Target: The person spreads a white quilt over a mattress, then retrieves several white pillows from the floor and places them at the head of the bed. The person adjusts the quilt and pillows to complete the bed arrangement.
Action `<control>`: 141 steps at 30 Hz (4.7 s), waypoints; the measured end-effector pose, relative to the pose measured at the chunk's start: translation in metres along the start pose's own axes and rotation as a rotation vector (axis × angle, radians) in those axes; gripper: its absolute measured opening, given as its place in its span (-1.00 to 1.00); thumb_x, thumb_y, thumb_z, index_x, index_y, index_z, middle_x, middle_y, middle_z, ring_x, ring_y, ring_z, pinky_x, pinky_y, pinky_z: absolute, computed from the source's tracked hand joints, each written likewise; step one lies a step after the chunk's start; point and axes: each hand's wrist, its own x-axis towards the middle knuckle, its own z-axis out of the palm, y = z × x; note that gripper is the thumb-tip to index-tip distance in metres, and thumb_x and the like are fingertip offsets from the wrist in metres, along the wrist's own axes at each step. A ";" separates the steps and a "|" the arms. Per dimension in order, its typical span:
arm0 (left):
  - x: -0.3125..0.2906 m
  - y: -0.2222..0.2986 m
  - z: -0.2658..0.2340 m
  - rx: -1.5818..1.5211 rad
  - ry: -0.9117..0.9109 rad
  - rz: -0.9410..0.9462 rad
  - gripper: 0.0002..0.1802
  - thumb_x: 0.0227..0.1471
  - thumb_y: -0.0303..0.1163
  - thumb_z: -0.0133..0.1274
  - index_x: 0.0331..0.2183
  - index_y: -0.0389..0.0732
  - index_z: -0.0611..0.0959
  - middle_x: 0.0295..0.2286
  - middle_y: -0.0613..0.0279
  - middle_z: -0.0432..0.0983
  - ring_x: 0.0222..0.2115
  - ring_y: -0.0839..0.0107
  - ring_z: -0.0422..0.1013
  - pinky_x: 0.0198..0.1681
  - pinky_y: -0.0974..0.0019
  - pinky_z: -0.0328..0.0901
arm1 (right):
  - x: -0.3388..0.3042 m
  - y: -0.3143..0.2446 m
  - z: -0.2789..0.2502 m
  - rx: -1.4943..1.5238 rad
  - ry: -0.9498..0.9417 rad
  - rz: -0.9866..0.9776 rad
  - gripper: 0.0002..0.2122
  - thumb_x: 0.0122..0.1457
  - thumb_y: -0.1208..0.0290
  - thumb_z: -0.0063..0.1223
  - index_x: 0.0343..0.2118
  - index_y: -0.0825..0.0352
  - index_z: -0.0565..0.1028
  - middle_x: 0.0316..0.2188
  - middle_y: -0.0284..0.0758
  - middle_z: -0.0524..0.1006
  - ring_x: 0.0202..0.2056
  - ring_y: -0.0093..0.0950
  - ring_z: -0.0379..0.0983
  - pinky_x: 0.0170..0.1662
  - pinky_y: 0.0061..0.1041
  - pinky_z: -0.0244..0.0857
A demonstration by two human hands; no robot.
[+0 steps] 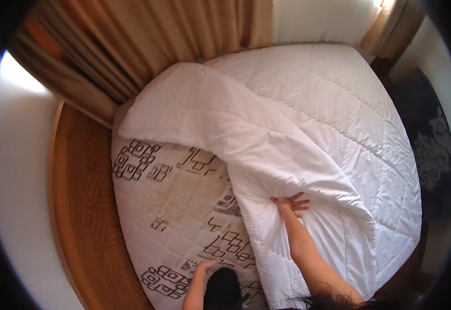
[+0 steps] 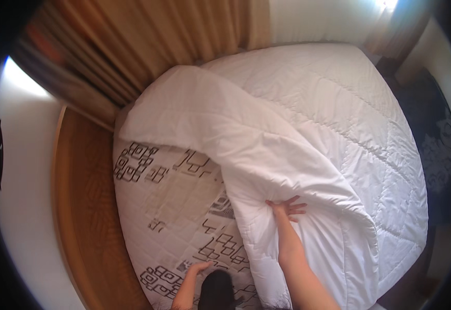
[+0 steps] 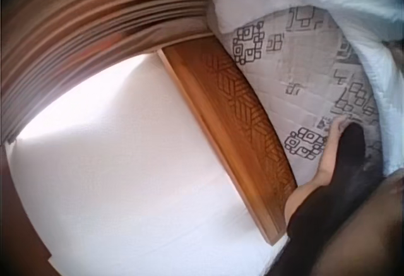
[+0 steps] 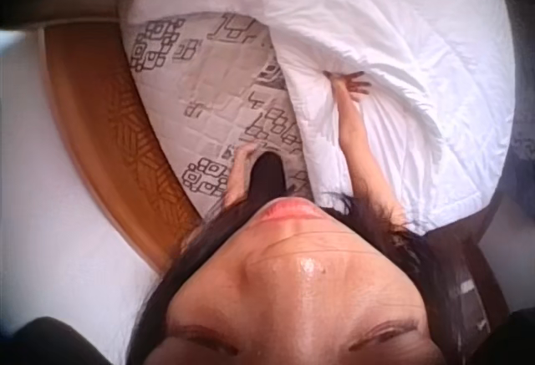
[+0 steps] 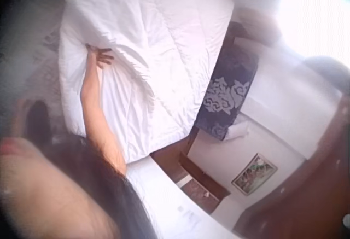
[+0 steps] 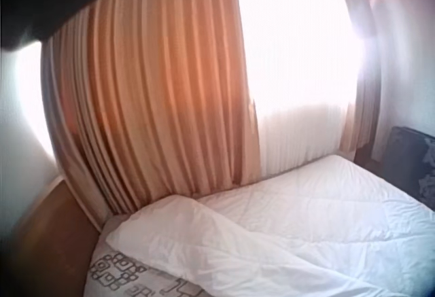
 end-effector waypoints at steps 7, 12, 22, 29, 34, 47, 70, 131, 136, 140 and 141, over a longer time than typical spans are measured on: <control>0.010 0.412 -0.313 -0.897 0.324 0.527 -0.20 -0.18 0.26 -0.20 -0.17 -0.31 0.39 -0.39 0.12 0.44 -0.36 0.27 0.36 -0.27 0.31 0.23 | 0.027 -0.117 -0.037 0.006 -0.025 -0.024 0.27 -0.62 -0.08 0.30 0.08 0.07 -0.49 0.08 -0.15 -0.65 0.11 -0.10 -0.73 0.01 0.16 -0.46; -0.065 0.563 -0.410 -1.516 0.099 0.841 -0.07 -0.25 0.23 -0.09 -0.01 -0.28 0.12 -0.10 0.01 0.20 -0.12 0.18 0.19 -0.10 0.20 0.18 | 0.034 -0.130 -0.046 0.042 -0.040 -0.018 0.27 -0.59 -0.06 0.30 0.08 0.17 -0.49 0.07 -0.10 -0.66 0.09 -0.09 -0.78 0.01 0.15 -0.49; -0.281 0.745 -0.481 -1.477 0.251 1.472 -0.54 -0.18 -0.16 -0.04 -0.26 -0.29 0.40 -0.31 0.13 0.36 -0.37 0.25 0.34 -0.34 0.27 0.30 | 0.053 -0.132 -0.031 -0.042 -0.195 -0.054 0.30 -0.62 -0.14 0.26 0.06 0.19 -0.54 0.04 -0.02 -0.68 0.05 0.00 -0.83 -0.03 0.21 -0.56; -0.446 0.960 -0.309 0.443 0.193 1.548 0.02 -0.16 0.01 -0.02 0.06 -0.22 -0.29 0.09 0.00 -0.31 0.11 0.17 -0.35 0.10 0.15 -0.32 | 0.052 -0.133 -0.048 0.163 -0.071 -0.077 0.33 -0.68 -0.07 0.32 0.06 0.12 -0.55 0.04 -0.02 -0.69 0.06 -0.01 -0.83 -0.05 0.21 -0.62; -0.337 0.924 -0.186 0.989 1.115 1.851 -0.32 -0.17 0.02 -0.06 0.00 -0.01 0.21 0.06 0.07 -0.13 0.09 -0.02 -0.30 -0.02 -0.31 -0.35 | 0.053 -0.131 -0.050 0.153 -0.068 -0.090 0.35 -0.72 -0.07 0.32 0.06 0.08 -0.56 0.04 -0.03 -0.68 0.05 -0.03 -0.86 -0.05 0.20 -0.64; -0.096 0.604 -0.333 -0.155 1.193 0.585 -0.10 -0.32 -0.06 0.16 0.03 -0.14 0.12 0.02 -0.14 -0.10 0.05 0.10 -0.10 -0.01 0.08 -0.03 | 0.055 -0.115 -0.046 0.226 -0.095 -0.137 0.30 -0.68 -0.03 0.32 0.09 0.04 -0.48 0.05 -0.02 -0.67 0.05 -0.01 -0.84 -0.08 0.26 -0.65; -0.026 0.398 -0.127 -0.408 -0.169 0.897 -0.25 -0.09 -0.09 -0.04 0.03 -0.23 0.04 0.00 0.17 0.04 0.00 0.20 0.04 0.02 0.06 -0.02 | 0.042 -0.047 -0.054 0.559 -0.061 -0.444 -0.02 -0.40 0.13 0.28 0.12 0.02 -0.14 0.13 -0.12 -0.44 0.13 -0.12 -0.62 0.03 0.10 -0.49; -0.003 0.240 0.025 -0.248 -0.375 0.637 -0.54 -0.08 -0.24 -0.05 -0.11 -0.18 0.29 -0.29 0.18 0.32 -0.36 0.28 0.28 -0.36 0.22 0.20 | -0.043 0.670 0.190 1.168 0.445 0.858 -0.62 -0.20 0.46 -0.01 -0.21 0.30 0.29 -0.25 -0.18 0.33 -0.23 -0.26 0.25 -0.17 -0.31 0.18; -0.058 0.223 -0.001 0.397 0.047 0.826 -0.53 -0.11 -0.10 -0.05 -0.22 -0.25 0.40 -0.40 0.20 0.37 -0.40 0.37 0.30 -0.42 0.35 0.23 | -0.054 0.513 0.154 1.275 0.219 0.722 -0.64 -0.18 0.39 0.00 -0.23 0.25 0.29 -0.21 -0.07 0.28 -0.18 -0.19 0.24 -0.15 -0.31 0.16; -0.080 0.182 -0.094 0.333 -0.162 0.701 -0.26 -0.14 0.09 -0.09 0.01 -0.13 0.17 -0.08 0.17 0.19 -0.08 0.26 0.16 -0.11 0.12 0.09 | -0.061 0.359 0.109 0.906 0.217 0.324 -0.71 -0.19 0.38 0.00 -0.31 0.25 0.36 -0.31 -0.13 0.38 -0.23 -0.22 0.29 -0.17 -0.36 0.18; -0.098 0.180 -0.122 0.268 -0.168 0.641 -0.32 -0.10 0.04 -0.12 0.01 -0.09 0.16 -0.05 0.21 0.15 -0.07 0.27 0.16 -0.08 0.10 0.06 | -0.060 0.320 0.099 0.967 0.122 0.272 -0.71 -0.19 0.38 0.01 -0.31 0.26 0.36 -0.33 -0.15 0.40 -0.24 -0.23 0.30 -0.16 -0.37 0.17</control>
